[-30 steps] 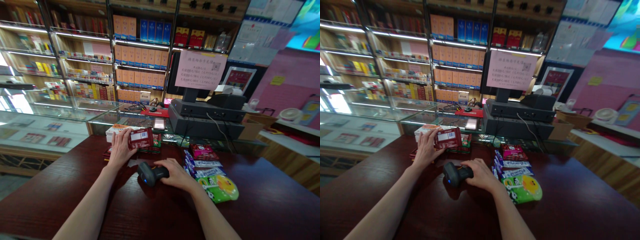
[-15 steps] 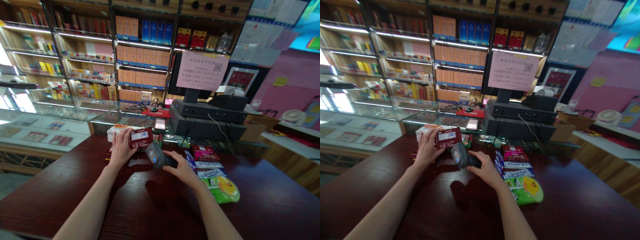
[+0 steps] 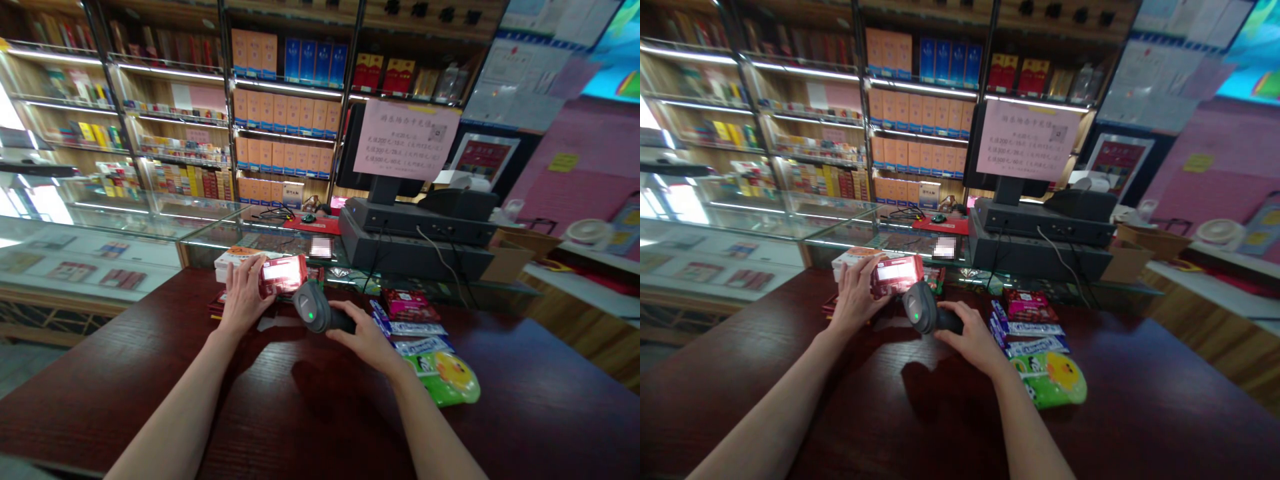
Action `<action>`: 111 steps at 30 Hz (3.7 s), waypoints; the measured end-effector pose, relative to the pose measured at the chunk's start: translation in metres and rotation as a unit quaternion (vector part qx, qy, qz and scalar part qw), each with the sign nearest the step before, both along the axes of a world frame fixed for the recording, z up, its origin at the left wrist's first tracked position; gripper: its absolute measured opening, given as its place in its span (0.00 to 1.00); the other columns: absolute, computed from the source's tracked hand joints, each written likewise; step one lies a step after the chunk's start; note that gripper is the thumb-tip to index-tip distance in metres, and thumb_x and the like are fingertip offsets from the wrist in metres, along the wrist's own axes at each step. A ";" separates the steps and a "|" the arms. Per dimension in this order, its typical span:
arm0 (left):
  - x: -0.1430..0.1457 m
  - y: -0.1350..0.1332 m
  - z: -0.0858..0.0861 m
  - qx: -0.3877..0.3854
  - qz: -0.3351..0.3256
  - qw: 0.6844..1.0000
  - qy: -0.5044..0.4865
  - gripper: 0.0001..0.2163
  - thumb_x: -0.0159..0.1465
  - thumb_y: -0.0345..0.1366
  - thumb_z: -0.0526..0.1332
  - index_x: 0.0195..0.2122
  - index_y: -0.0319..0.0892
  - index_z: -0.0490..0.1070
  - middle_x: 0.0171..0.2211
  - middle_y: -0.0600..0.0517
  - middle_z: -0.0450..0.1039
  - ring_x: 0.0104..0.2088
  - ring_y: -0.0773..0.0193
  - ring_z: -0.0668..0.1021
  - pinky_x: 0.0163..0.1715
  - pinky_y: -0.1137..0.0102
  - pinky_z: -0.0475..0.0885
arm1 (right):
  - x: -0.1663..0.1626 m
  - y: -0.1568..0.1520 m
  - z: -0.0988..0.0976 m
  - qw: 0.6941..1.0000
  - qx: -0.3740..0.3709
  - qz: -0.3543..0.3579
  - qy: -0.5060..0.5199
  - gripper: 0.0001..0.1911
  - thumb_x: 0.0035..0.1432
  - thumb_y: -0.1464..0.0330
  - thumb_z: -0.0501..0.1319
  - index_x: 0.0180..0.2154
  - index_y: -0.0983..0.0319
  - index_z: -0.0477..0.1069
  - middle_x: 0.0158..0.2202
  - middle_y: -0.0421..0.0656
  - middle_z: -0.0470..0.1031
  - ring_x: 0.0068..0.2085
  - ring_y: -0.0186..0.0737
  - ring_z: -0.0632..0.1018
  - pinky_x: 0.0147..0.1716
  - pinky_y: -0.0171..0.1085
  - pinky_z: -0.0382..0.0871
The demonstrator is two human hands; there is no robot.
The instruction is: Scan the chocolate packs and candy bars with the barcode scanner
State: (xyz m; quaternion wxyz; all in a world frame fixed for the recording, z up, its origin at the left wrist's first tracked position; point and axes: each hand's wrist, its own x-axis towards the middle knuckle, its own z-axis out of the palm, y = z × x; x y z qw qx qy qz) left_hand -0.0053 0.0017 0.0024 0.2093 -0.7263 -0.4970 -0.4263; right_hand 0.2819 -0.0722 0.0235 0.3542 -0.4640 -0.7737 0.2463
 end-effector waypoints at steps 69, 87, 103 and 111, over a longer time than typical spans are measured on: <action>0.042 -0.028 0.016 -0.164 -0.157 0.974 0.020 0.44 0.60 0.40 0.67 0.72 0.55 0.42 0.54 0.47 0.65 0.54 0.50 0.71 0.56 0.53 0.66 | -0.015 0.026 -0.028 0.949 -0.004 -0.176 0.262 0.12 0.51 0.58 0.67 0.30 0.61 0.75 0.24 0.38 0.73 0.28 0.39 0.73 0.30 0.36 0.64; 0.037 -0.020 0.010 -0.079 -0.194 0.972 -0.106 0.27 0.69 0.35 0.57 0.68 0.48 0.53 0.43 0.52 0.77 0.45 0.60 0.78 0.52 0.63 0.69 | -0.011 0.028 -0.027 0.930 -0.002 -0.163 0.328 0.13 0.47 0.61 0.70 0.34 0.61 0.77 0.30 0.42 0.81 0.32 0.42 0.79 0.34 0.38 0.71; 0.028 -0.018 0.012 -0.019 -0.183 0.981 -0.066 0.09 0.69 0.35 0.57 0.41 0.47 0.78 0.42 0.50 0.77 0.44 0.59 0.78 0.48 0.63 0.68 | -0.002 0.023 -0.017 0.942 -0.017 -0.112 0.316 0.16 0.58 0.62 0.61 0.45 0.60 0.79 0.46 0.47 0.83 0.47 0.47 0.82 0.51 0.46 0.73; 0.029 -0.014 0.010 -0.096 -0.171 0.971 -0.138 0.07 0.66 0.37 0.58 0.39 0.47 0.76 0.46 0.51 0.79 0.49 0.57 0.78 0.53 0.61 0.68 | -0.005 0.015 -0.014 0.973 -0.005 -0.083 0.215 0.31 0.53 0.64 0.70 0.59 0.55 0.70 0.56 0.47 0.76 0.57 0.49 0.76 0.48 0.42 0.72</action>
